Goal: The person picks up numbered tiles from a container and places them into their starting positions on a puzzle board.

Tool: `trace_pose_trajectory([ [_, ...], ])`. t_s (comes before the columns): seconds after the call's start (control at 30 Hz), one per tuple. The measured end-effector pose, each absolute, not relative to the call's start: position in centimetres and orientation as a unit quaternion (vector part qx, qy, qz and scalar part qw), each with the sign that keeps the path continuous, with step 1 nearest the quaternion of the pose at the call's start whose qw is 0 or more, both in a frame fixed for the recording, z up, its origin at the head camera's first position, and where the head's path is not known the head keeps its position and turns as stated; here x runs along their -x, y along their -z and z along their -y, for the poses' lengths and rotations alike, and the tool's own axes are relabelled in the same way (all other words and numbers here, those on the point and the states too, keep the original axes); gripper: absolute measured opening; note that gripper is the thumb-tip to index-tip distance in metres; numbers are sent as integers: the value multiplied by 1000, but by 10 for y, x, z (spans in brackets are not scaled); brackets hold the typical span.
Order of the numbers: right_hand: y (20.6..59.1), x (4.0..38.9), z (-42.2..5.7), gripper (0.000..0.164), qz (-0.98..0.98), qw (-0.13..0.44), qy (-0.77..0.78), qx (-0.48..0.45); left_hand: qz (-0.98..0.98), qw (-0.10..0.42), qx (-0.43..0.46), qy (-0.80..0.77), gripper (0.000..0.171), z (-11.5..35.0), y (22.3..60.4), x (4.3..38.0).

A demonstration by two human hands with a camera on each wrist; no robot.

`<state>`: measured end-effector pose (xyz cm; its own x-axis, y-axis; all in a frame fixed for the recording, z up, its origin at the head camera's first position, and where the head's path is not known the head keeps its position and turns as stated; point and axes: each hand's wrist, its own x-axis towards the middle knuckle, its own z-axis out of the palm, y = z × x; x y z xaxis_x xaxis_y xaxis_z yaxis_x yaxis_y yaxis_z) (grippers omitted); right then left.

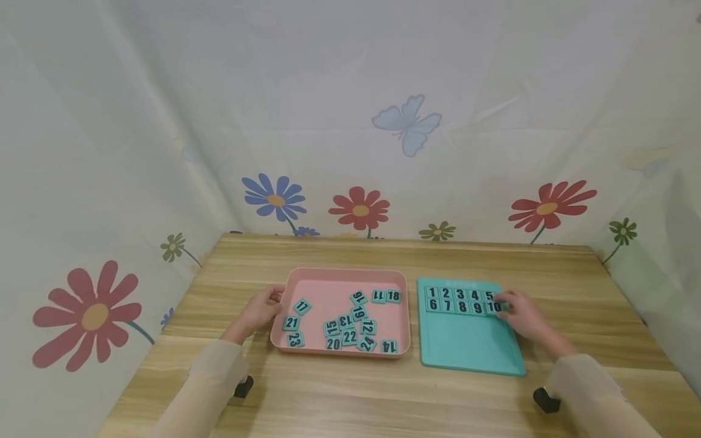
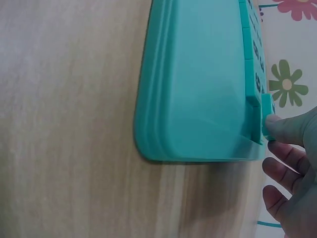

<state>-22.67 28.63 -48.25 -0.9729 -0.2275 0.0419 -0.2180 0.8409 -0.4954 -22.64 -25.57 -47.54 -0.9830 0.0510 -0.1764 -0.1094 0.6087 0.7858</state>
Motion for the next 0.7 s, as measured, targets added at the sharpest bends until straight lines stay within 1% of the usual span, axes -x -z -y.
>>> trace_pose_trajectory([
  [0.2, 493, 228, -287, 33, -965, 13, 237, 108, -896, 89, 15, -435, 45, 255, 474, 226],
  [0.47, 496, 231, -287, 32, -970, 9, 221, 102, -896, 88, 18, -435, 44, 255, 473, 225],
  [0.6, 493, 233, -284, 34, -970, 11, 223, 98, -896, 87, 18, -435, 44, 255, 474, 225],
  [0.7, 484, 234, -277, 34, -966, -2, 233, 107, -897, 86, 18, -432, 44, 256, 475, 226],
])
